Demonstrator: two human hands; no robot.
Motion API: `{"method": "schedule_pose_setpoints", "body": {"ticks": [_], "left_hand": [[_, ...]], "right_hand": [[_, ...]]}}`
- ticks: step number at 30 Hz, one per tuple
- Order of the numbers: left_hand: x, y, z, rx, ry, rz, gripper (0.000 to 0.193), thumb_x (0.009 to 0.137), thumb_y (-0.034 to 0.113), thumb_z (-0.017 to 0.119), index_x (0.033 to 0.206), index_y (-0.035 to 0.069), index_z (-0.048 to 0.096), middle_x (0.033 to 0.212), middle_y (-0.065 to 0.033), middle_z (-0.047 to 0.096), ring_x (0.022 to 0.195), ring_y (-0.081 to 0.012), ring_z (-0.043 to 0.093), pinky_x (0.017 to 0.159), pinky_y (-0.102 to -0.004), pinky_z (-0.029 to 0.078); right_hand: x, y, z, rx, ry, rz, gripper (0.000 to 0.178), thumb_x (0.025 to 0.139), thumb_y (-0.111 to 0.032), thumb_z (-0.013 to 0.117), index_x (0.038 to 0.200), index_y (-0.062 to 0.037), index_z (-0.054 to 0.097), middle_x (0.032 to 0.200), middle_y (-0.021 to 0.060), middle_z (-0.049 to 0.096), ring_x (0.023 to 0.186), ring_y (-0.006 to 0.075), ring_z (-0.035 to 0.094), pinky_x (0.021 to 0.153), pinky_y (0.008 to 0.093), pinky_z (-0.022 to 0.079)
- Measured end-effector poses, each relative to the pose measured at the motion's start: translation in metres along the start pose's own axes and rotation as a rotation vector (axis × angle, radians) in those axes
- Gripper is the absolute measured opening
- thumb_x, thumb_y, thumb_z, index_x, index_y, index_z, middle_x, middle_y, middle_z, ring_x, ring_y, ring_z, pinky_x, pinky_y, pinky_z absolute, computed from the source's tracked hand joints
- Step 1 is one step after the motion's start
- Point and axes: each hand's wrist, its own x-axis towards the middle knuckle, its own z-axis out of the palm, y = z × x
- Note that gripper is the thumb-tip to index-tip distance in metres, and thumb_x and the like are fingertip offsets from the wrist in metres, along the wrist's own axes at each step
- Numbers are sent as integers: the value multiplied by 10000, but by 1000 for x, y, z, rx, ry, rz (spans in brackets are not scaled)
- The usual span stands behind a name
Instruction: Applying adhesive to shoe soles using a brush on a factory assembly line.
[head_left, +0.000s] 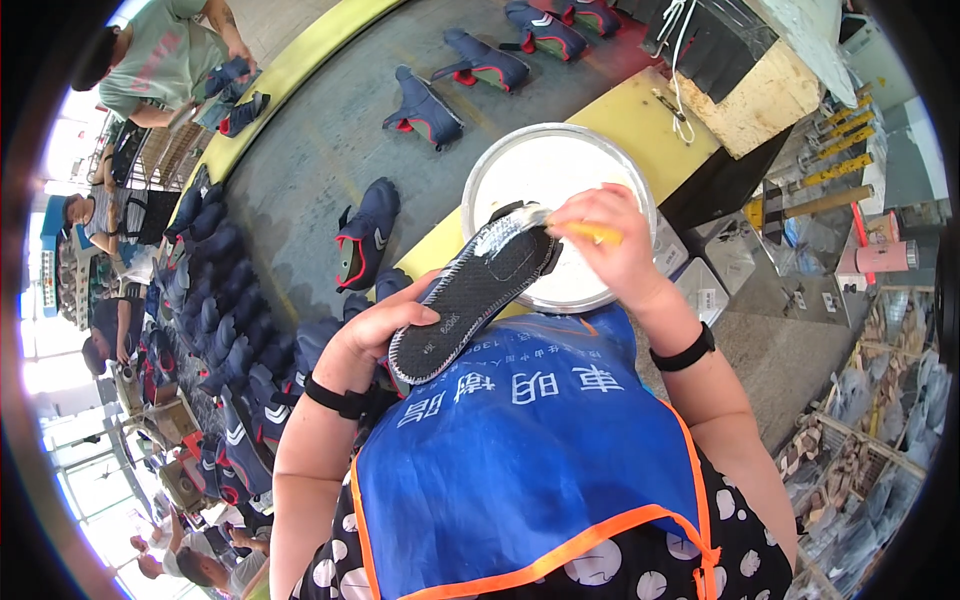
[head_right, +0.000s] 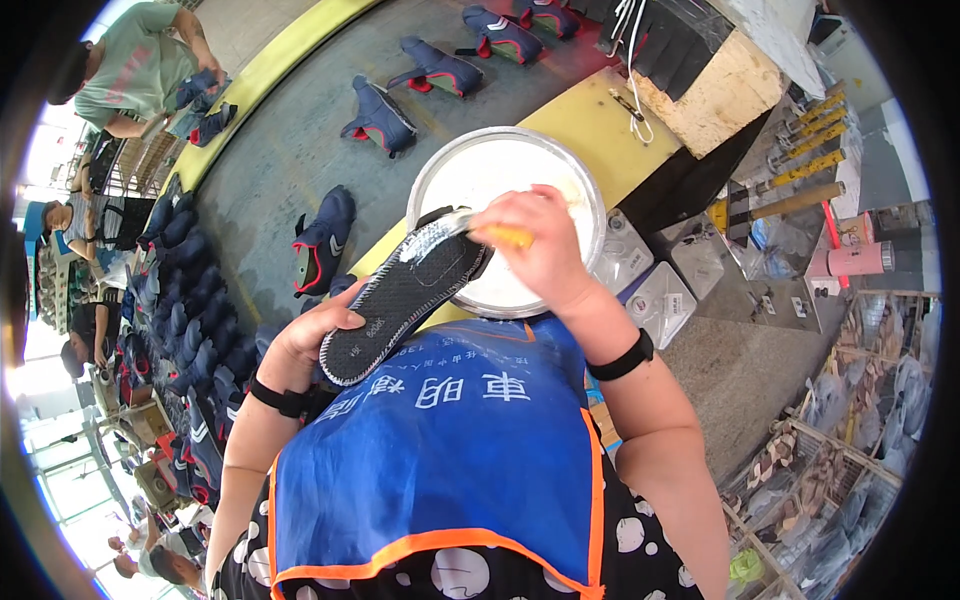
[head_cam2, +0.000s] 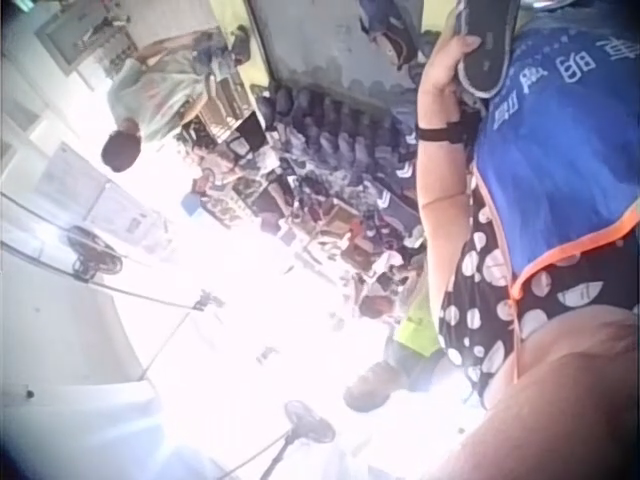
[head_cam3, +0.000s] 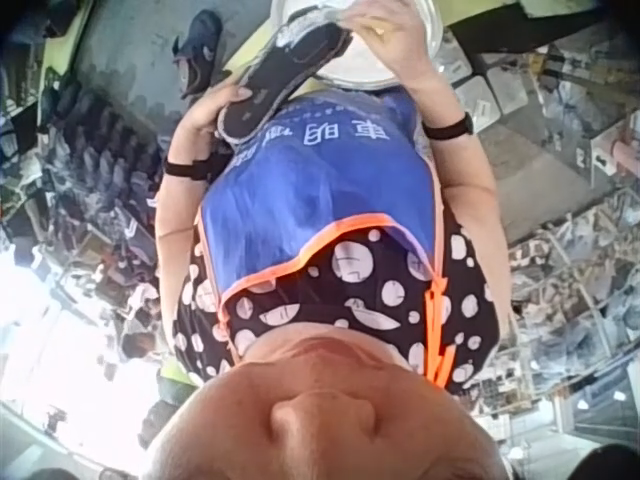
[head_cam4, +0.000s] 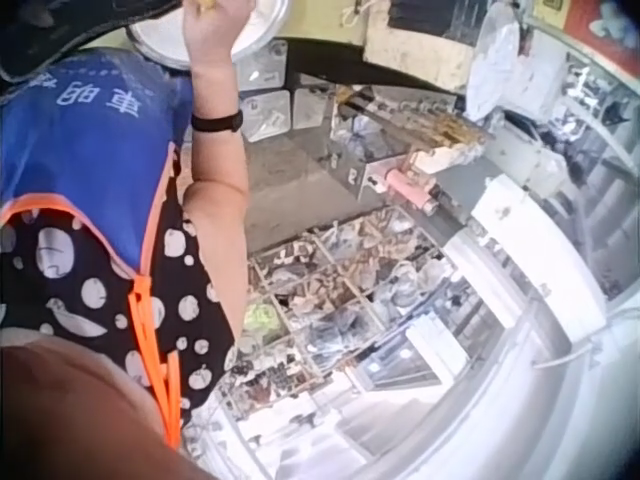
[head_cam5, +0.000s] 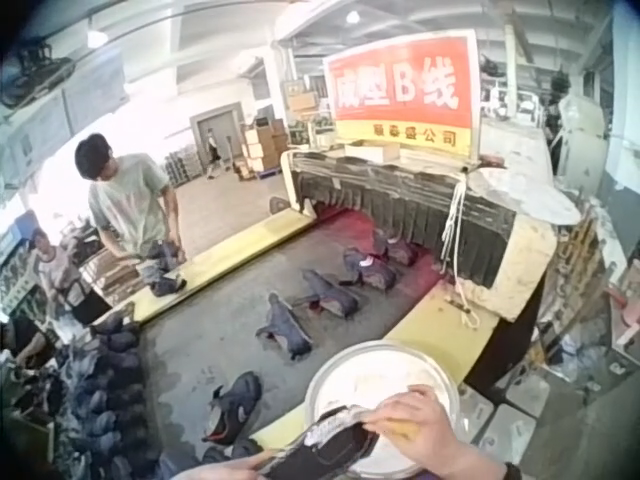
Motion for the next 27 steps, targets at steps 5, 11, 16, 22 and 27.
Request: {"method": "schedule_pose_setpoints", "body": {"ticks": [5, 11, 16, 22, 27], "left_hand": [[-3, -19, -13, -187, 2, 9, 916, 784, 214, 693, 1568, -11, 276, 1430, -202, 540, 1241, -254, 606, 1053, -347, 495], [-6, -14, -10, -148, 15, 10, 976, 738, 203, 726, 1573, -9, 267, 1425, -201, 545, 1236, -266, 612, 1059, -350, 495], [-13, -19, -15, -86, 76, 79, 985, 723, 200, 727, 1574, -1, 273, 1434, -194, 539, 1265, -259, 586, 1077, -349, 469], [-17, -8, -5, 38, 79, 121, 957, 744, 217, 712, 1575, 11, 285, 1460, -167, 512, 1316, -252, 529, 1129, -349, 394], [-12, -14, -9, 63, 103, 215, 953, 737, 215, 719, 1572, 25, 300, 1440, -167, 524, 1298, -257, 540, 1113, -358, 404]], "right_hand": [[8, -12, -1, 127, 81, -14, 135, 794, -125, 807, 915, -119, 747, 881, 20, 711, 857, 218, 654, 840, 341, 476], [15, -8, 24, 245, 62, -132, 138, 809, -73, 802, 918, -79, 718, 879, 59, 693, 819, 229, 664, 728, 328, 519], [5, 2, 19, 161, 172, 322, 121, 864, -62, 755, 863, -38, 636, 747, 65, 634, 635, 135, 629, 593, 275, 486], [14, -13, 29, 122, 245, 269, 168, 884, -99, 749, 827, -52, 599, 695, 51, 626, 581, 138, 624, 550, 284, 474], [17, -16, 23, 110, 314, 356, 202, 907, -103, 727, 807, -49, 560, 642, 72, 597, 528, 167, 595, 515, 305, 452]]}}
